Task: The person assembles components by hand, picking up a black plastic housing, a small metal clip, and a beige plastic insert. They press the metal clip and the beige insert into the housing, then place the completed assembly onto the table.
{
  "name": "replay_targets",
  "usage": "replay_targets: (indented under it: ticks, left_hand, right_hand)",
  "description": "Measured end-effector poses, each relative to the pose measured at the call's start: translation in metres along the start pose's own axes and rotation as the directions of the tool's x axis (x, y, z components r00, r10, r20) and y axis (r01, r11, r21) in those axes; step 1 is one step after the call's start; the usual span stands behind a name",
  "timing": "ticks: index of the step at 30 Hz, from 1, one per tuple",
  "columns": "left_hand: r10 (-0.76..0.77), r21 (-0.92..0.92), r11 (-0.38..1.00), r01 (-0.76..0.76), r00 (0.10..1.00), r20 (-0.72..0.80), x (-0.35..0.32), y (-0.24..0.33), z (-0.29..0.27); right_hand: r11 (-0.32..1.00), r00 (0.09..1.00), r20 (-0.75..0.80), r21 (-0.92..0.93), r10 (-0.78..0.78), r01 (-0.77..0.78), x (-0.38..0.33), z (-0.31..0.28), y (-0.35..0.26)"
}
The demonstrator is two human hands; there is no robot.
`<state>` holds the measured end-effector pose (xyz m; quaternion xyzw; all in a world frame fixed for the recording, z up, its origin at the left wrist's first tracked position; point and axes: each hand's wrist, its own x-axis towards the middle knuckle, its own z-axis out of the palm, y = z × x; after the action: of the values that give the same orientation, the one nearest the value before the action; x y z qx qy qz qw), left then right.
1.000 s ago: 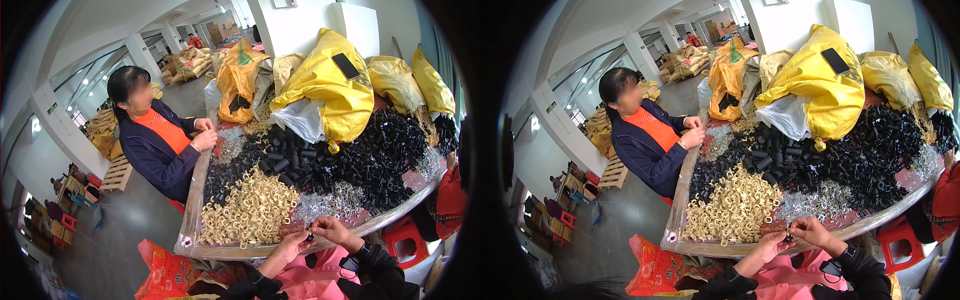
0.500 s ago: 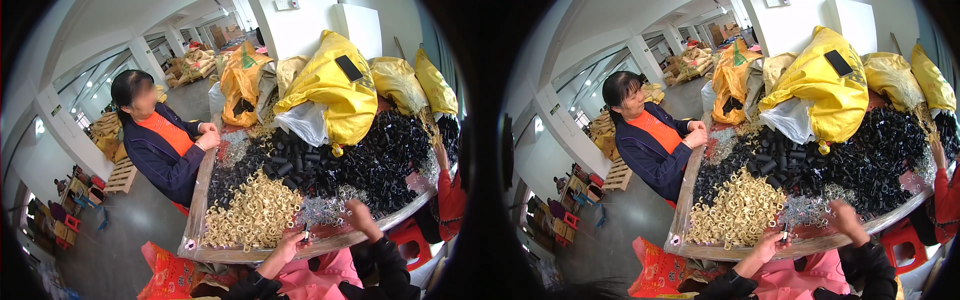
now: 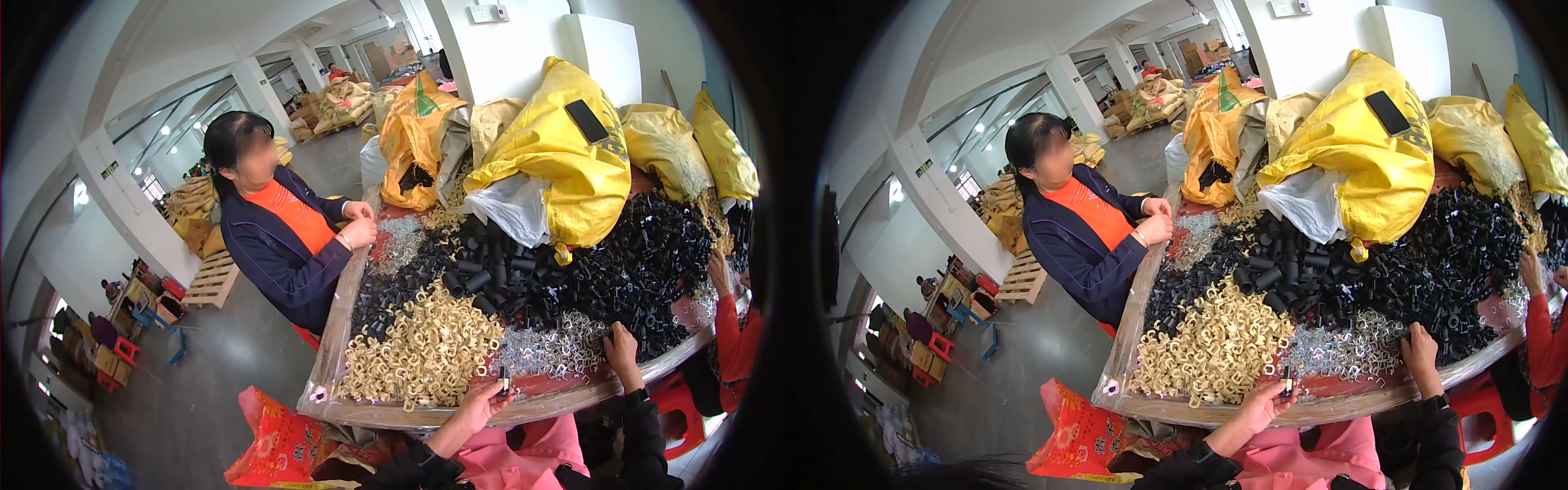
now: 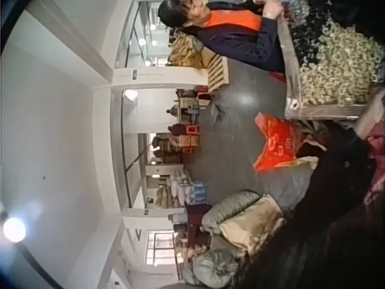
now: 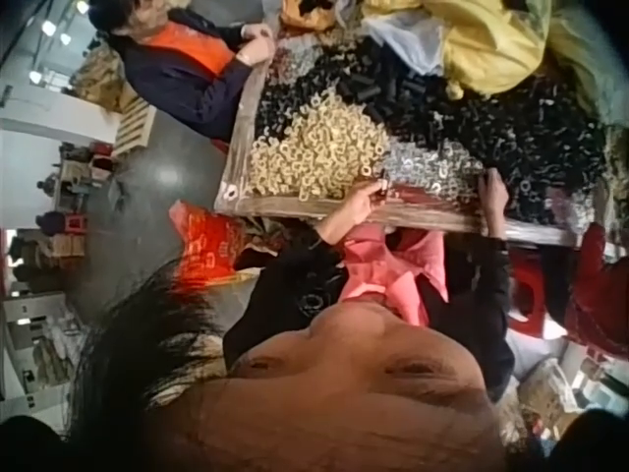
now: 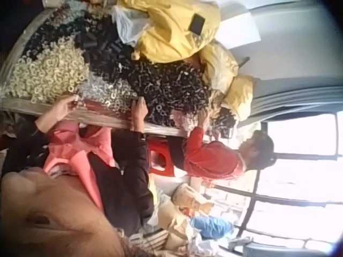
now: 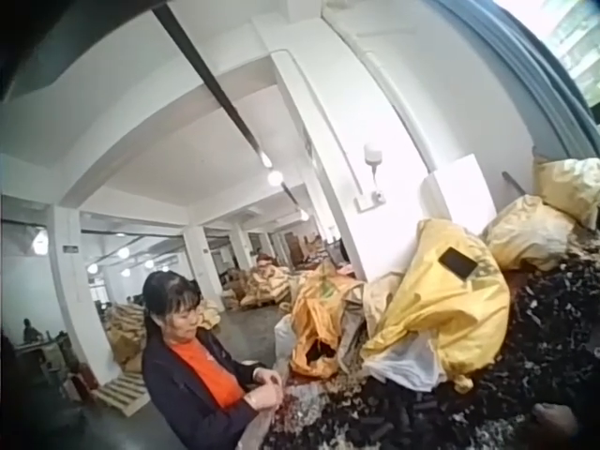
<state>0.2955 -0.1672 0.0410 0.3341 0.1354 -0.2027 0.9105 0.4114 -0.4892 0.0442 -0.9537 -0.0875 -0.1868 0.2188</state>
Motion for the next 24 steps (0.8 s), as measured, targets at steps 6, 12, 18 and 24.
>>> replay_targets:
  ticks: [6, 12, 18, 24]
  left_hand:
    - [0.008, 0.001, 1.000, -0.008, 1.000, -0.001, -0.007, -0.001, 0.007]
    - [0.017, 0.010, 1.000, -0.018, 1.000, 0.021, -0.009, -0.003, 0.004]
    - [0.035, 0.034, 0.999, -0.034, 0.999, -0.004, -0.007, 0.003, 0.016]
    - [-0.002, 0.101, 0.995, 0.001, 1.000, 0.017, 0.005, 0.005, 0.042]
  right_hand:
    - [0.999, 0.997, -0.072, 0.029, -0.032, 0.034, -0.005, 0.003, 0.009]
    - [0.981, 0.992, -0.114, 0.189, 0.056, -0.034, -0.007, -0.007, 0.000]
    - [0.519, 0.938, 0.261, 0.782, 0.230, -0.345, 0.003, -0.019, -0.027]
    - [0.092, 0.855, 0.479, 0.877, -0.197, -0.471, -0.005, -0.024, -0.095]
